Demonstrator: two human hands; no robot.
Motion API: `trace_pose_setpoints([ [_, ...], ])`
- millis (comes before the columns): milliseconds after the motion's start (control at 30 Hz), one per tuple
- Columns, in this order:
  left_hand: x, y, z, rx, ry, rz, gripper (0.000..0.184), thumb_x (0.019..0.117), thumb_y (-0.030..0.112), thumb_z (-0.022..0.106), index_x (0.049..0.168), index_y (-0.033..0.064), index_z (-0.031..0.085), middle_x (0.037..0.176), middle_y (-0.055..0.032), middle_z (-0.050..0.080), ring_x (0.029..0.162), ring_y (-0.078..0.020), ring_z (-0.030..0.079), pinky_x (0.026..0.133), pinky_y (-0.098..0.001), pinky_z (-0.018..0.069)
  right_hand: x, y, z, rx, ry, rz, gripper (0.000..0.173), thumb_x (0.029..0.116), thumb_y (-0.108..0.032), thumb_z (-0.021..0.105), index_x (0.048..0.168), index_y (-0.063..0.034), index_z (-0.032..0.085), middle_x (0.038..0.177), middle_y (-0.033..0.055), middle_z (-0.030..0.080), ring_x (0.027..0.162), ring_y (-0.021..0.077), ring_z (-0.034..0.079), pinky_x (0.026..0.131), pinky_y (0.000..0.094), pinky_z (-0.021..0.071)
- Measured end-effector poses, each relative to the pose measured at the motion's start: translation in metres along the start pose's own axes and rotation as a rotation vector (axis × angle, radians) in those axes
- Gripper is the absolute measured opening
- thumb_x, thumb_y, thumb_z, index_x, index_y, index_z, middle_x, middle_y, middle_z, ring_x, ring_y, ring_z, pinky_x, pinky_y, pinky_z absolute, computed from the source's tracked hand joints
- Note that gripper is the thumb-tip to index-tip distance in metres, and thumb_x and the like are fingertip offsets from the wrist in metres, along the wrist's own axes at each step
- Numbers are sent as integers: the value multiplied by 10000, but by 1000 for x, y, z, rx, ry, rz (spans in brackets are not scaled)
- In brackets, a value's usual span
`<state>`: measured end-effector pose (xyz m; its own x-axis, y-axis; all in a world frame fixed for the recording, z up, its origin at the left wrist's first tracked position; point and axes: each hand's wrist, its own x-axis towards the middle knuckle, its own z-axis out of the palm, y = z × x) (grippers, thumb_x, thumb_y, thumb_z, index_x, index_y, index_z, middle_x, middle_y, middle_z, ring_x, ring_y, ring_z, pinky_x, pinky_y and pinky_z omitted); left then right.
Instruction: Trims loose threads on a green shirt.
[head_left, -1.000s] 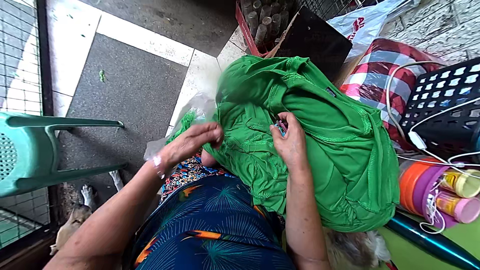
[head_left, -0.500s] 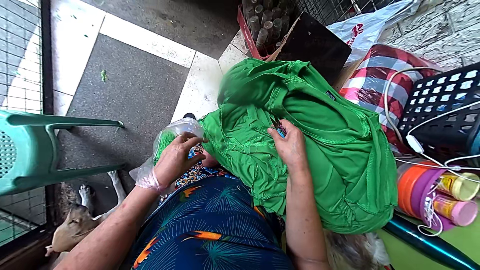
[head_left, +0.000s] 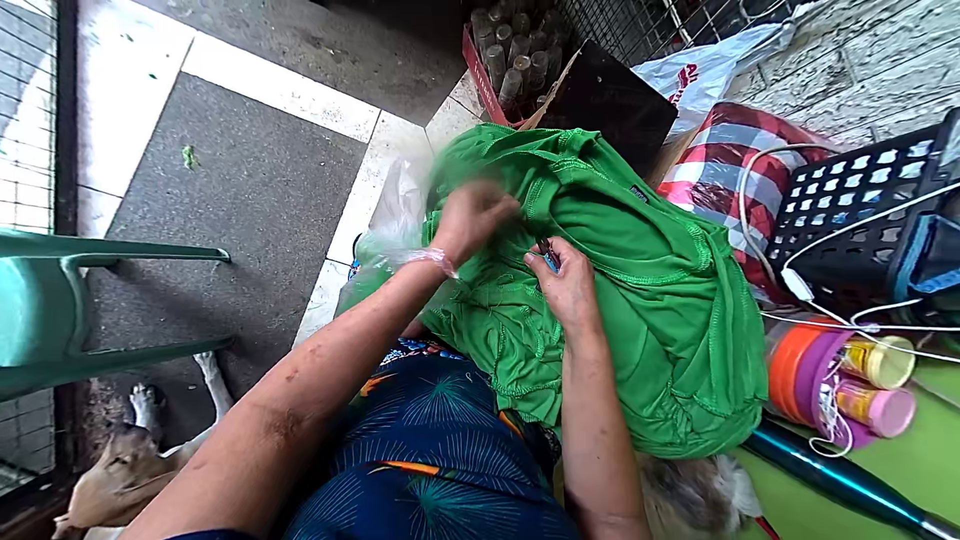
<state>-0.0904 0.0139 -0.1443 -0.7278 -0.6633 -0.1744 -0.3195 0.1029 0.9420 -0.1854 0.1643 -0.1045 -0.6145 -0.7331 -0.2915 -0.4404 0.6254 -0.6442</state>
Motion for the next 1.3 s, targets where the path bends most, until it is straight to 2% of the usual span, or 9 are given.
trace_pose_setpoints([
  [167,-14,-10,-27,-183,79,-2,201,1008,152,581,1100,-15,643,958,-47,648,864,-79,615,832,-303,523,2,1,-1,24,-13,1,203,1007,-150,650,1087,34,681,924,168,669,847,255,620,797,468,486],
  [367,-32,-29,-33,-680,128,161,470,1067,224,346,615,275,468,584,167,513,584,31,493,614,-181,428,-1,5,-1,117,32,-19,162,1005,-128,634,1074,11,681,889,99,650,787,145,579,743,348,475],
  [467,-38,-38,-26,-372,131,150,146,995,158,545,928,59,629,853,43,627,798,-16,600,791,-247,519,-2,5,-1,141,41,-39,173,1021,-99,598,1111,28,673,945,125,669,836,152,601,784,345,486],
  [567,-35,-36,-12,-85,76,190,304,992,184,604,1185,-48,648,1151,-168,649,951,-169,658,858,-347,556,-3,3,-1,124,43,-38,171,1030,-88,579,1127,30,656,942,123,652,816,145,578,764,324,474],
  [900,15,-16,3,415,333,459,189,973,163,648,1049,22,749,1029,-244,677,997,-411,663,867,-535,523,-2,3,-1,133,17,-22,162,1028,-108,600,1117,11,662,945,107,658,812,134,591,757,318,487],
  [1000,1,-10,-16,248,277,363,316,1052,131,477,1003,-90,698,974,-235,670,958,-323,656,891,-469,519,-2,4,-1,163,27,-12,165,1026,-111,600,1114,12,665,928,101,651,797,133,581,746,318,481],
  [1100,-17,-32,-29,29,319,454,467,1081,215,373,703,16,563,661,8,525,670,-29,526,675,-239,450,0,6,-1,187,38,-30,163,1030,-107,584,1111,8,666,916,87,647,786,101,570,735,287,470],
  [1167,-26,-45,-30,35,198,478,453,1041,318,480,782,-13,649,796,-71,625,829,-121,606,793,-327,494,1,5,-1,195,27,-47,162,1037,-92,557,1108,8,663,933,81,648,806,89,570,754,280,466],
  [1300,-27,-41,-8,106,-168,414,545,922,369,643,1286,-36,635,1300,-217,645,1268,-347,579,1084,-544,430,2,3,-1,211,11,-54,159,1048,-88,538,1113,-3,656,957,62,640,814,63,562,747,249,461],
])
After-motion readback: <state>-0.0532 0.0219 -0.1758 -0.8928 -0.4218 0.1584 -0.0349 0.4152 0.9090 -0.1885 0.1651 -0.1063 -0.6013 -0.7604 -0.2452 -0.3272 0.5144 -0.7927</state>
